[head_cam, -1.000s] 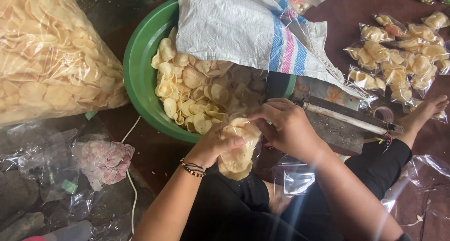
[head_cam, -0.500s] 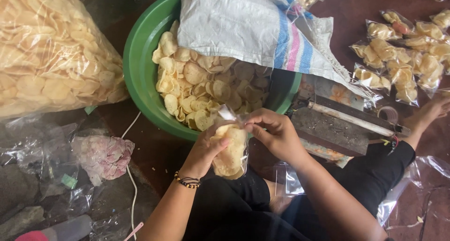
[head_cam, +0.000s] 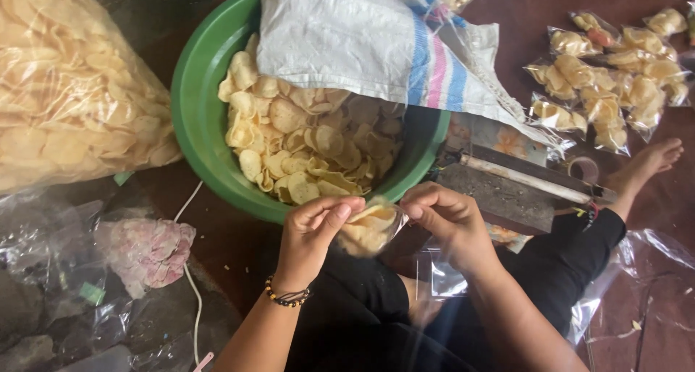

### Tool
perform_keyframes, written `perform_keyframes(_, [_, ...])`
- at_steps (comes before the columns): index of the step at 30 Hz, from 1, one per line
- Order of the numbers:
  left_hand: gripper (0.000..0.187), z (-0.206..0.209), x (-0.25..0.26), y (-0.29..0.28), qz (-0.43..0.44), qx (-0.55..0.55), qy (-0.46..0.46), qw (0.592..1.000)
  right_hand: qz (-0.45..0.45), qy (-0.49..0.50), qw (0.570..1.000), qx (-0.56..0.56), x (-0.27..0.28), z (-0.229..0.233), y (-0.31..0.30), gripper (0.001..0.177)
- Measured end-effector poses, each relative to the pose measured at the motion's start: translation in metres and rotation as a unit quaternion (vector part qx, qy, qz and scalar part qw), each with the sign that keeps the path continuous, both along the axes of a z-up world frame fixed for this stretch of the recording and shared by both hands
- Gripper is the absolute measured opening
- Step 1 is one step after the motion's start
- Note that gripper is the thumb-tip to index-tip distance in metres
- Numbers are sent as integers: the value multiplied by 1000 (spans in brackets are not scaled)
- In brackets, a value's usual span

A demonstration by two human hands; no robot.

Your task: Packaging chips into small plastic bags from a large bowl while sitting on the floor.

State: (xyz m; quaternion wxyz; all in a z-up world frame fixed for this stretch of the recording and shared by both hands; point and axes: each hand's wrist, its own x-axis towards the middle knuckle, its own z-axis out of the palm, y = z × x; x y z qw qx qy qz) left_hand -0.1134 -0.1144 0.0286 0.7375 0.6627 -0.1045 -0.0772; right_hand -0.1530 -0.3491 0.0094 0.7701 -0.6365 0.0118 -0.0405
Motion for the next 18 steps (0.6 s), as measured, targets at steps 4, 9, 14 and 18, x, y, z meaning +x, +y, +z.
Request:
perform_keyframes(4, [16,-1,0,-20,-58,64,14,996,-40,-17,998,-52,-21,-3,-29,7])
perform_keyframes(9, [20,-1,-6,-50,-89,93,29,991,-104,-5,988,-115,-57,-3,-63,12])
perform_keyframes(14, [23,8,-20,-87,-177,94,-24,979,-57,24,949,-310,-92,30,-80,23])
perform_keyframes(18, [33,5,-24,-120,-192,150,-118,963,-95,44,946,-306,-114,10,-99,15])
